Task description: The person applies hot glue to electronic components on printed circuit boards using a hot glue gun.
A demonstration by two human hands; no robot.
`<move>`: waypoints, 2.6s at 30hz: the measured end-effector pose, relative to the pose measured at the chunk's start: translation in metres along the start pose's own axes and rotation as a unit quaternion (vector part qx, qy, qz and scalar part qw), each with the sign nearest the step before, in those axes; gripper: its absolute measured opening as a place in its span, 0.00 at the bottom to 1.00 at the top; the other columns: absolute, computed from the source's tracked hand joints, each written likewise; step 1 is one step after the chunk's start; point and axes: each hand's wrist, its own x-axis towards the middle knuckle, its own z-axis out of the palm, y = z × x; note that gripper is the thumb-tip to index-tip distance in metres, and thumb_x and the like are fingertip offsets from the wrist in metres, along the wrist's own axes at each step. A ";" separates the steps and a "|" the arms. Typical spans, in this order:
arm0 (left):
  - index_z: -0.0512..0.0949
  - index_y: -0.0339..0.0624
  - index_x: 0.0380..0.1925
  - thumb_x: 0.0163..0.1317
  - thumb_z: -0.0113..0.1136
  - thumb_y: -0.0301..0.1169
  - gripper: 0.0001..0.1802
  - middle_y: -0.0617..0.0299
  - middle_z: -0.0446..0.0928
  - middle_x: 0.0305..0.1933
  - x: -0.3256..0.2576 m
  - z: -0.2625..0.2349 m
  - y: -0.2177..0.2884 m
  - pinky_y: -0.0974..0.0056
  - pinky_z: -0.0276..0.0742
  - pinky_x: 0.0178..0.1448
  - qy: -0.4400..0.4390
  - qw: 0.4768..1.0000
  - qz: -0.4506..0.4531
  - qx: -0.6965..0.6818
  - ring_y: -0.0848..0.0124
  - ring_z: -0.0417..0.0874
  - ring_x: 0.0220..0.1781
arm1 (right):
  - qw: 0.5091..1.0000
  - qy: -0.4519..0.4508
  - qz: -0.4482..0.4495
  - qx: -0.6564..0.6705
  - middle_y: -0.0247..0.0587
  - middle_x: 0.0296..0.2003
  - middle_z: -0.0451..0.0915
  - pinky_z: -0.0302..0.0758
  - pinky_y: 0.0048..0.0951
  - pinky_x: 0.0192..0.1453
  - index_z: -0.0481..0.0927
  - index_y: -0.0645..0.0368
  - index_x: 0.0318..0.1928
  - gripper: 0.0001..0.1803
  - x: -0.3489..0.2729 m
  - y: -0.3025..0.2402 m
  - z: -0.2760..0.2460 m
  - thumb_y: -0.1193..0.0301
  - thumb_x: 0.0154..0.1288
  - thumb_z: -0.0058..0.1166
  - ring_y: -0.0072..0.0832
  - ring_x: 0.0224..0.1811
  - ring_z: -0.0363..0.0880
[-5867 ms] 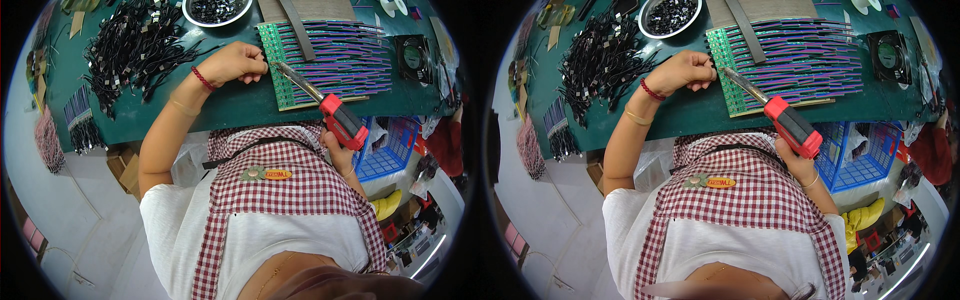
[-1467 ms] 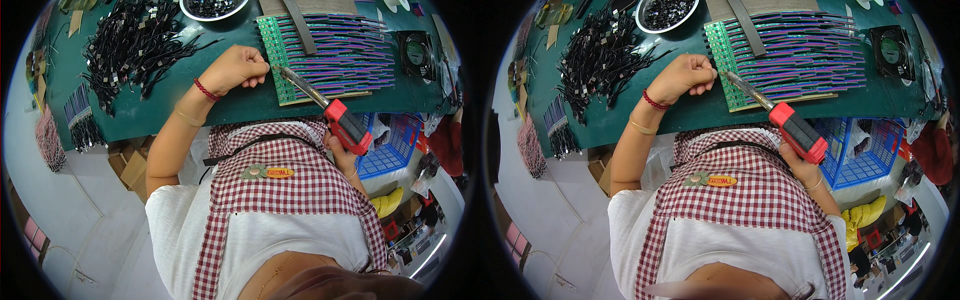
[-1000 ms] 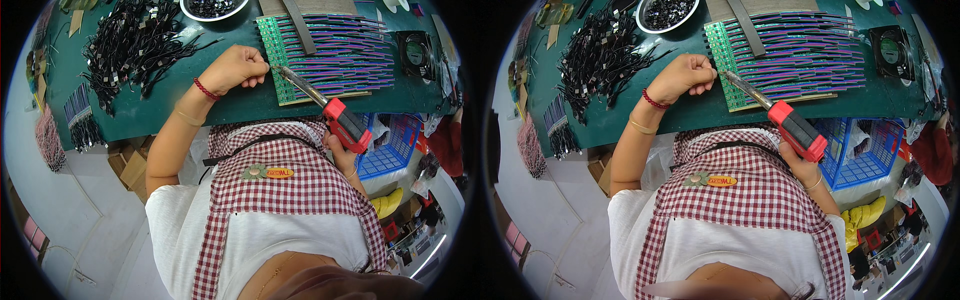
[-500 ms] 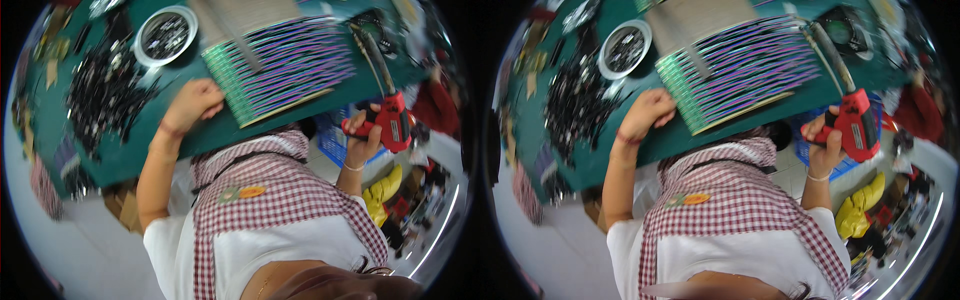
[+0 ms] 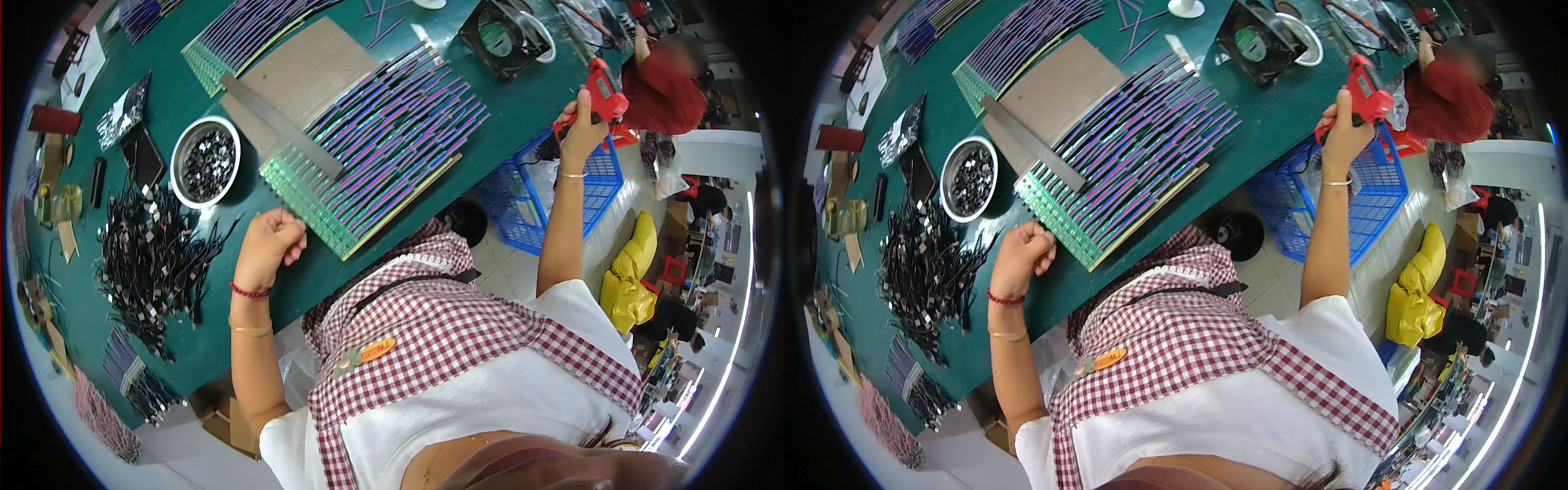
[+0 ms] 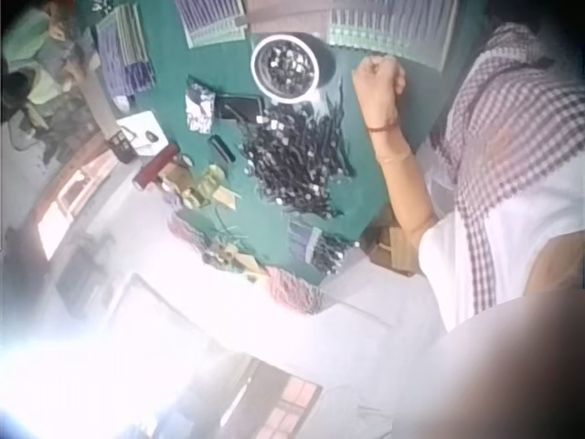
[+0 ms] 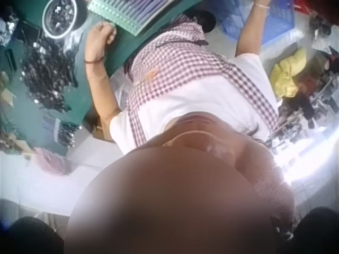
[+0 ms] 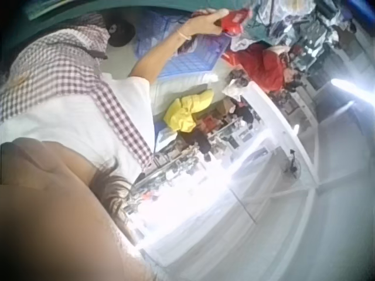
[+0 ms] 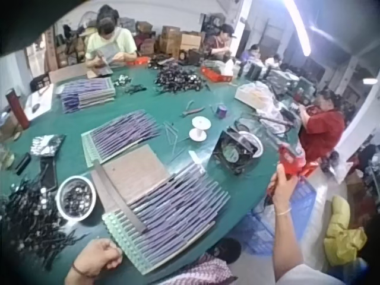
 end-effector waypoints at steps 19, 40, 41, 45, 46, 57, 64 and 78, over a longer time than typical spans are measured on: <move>0.74 0.40 0.28 0.50 0.62 0.33 0.10 0.57 0.76 0.26 -0.012 -0.025 -0.010 0.58 0.74 0.35 0.273 0.851 0.199 0.402 0.58 0.78 0.30 | 0.968 -0.177 0.007 0.179 0.39 0.18 0.69 0.64 0.23 0.20 0.67 0.69 0.48 0.18 -0.087 -0.066 0.012 0.68 0.64 0.48 0.21 0.15 0.63; 0.74 0.33 0.30 0.61 0.54 0.25 0.05 0.63 0.75 0.26 -0.065 0.073 -0.002 0.77 0.68 0.24 0.167 0.941 0.295 0.017 0.79 0.75 0.22 | 0.829 -0.509 0.209 0.101 0.29 0.28 0.78 0.72 0.19 0.34 0.77 0.62 0.34 0.07 -0.224 -0.118 0.105 0.78 0.54 0.59 0.14 0.30 0.75; 0.74 0.33 0.30 0.61 0.54 0.25 0.05 0.63 0.75 0.26 -0.066 0.073 -0.004 0.77 0.68 0.24 0.171 0.941 0.293 0.016 0.79 0.75 0.22 | 0.826 -0.512 0.210 0.102 0.29 0.28 0.78 0.72 0.19 0.34 0.77 0.62 0.34 0.07 -0.226 -0.119 0.104 0.78 0.54 0.59 0.14 0.30 0.75; 0.75 0.31 0.31 0.58 0.55 0.23 0.04 0.60 0.77 0.27 -0.070 0.073 -0.008 0.74 0.73 0.28 0.204 0.901 0.364 0.122 0.77 0.78 0.25 | 0.826 -0.516 0.207 0.092 0.31 0.30 0.79 0.73 0.19 0.35 0.76 0.62 0.36 0.10 -0.231 -0.110 0.093 0.78 0.53 0.61 0.16 0.30 0.76; 0.75 0.31 0.30 0.58 0.55 0.22 0.04 0.60 0.77 0.26 -0.071 0.071 -0.008 0.74 0.73 0.28 0.178 0.909 0.350 0.140 0.77 0.78 0.24 | 0.831 -0.516 0.188 0.092 0.31 0.31 0.79 0.73 0.19 0.36 0.76 0.62 0.37 0.11 -0.233 -0.107 0.091 0.77 0.53 0.61 0.16 0.31 0.77; 0.73 0.37 0.25 0.56 0.54 0.28 0.06 0.65 0.74 0.20 -0.035 0.016 -0.009 0.79 0.62 0.19 -0.035 0.998 0.030 -0.036 0.83 0.70 0.16 | 0.837 -0.529 0.137 0.035 0.35 0.25 0.73 0.70 0.21 0.31 0.72 0.68 0.44 0.12 -0.217 -0.086 0.067 0.78 0.59 0.53 0.20 0.26 0.73; 0.73 0.38 0.23 0.56 0.55 0.29 0.07 0.66 0.74 0.20 -0.009 0.006 -0.013 0.79 0.62 0.19 -0.046 0.998 0.016 -0.030 0.83 0.70 0.16 | 0.826 -0.528 0.188 0.056 0.36 0.20 0.69 0.63 0.20 0.25 0.67 0.70 0.53 0.25 -0.200 -0.058 0.014 0.63 0.62 0.52 0.18 0.19 0.65; 0.71 0.40 0.22 0.58 0.56 0.31 0.09 0.66 0.74 0.20 -0.002 0.000 -0.010 0.80 0.62 0.19 -0.071 0.997 0.017 -0.008 0.83 0.71 0.16 | 0.799 -0.577 0.171 0.021 0.36 0.21 0.71 0.63 0.20 0.26 0.69 0.66 0.52 0.25 -0.202 -0.052 -0.005 0.60 0.62 0.53 0.20 0.21 0.66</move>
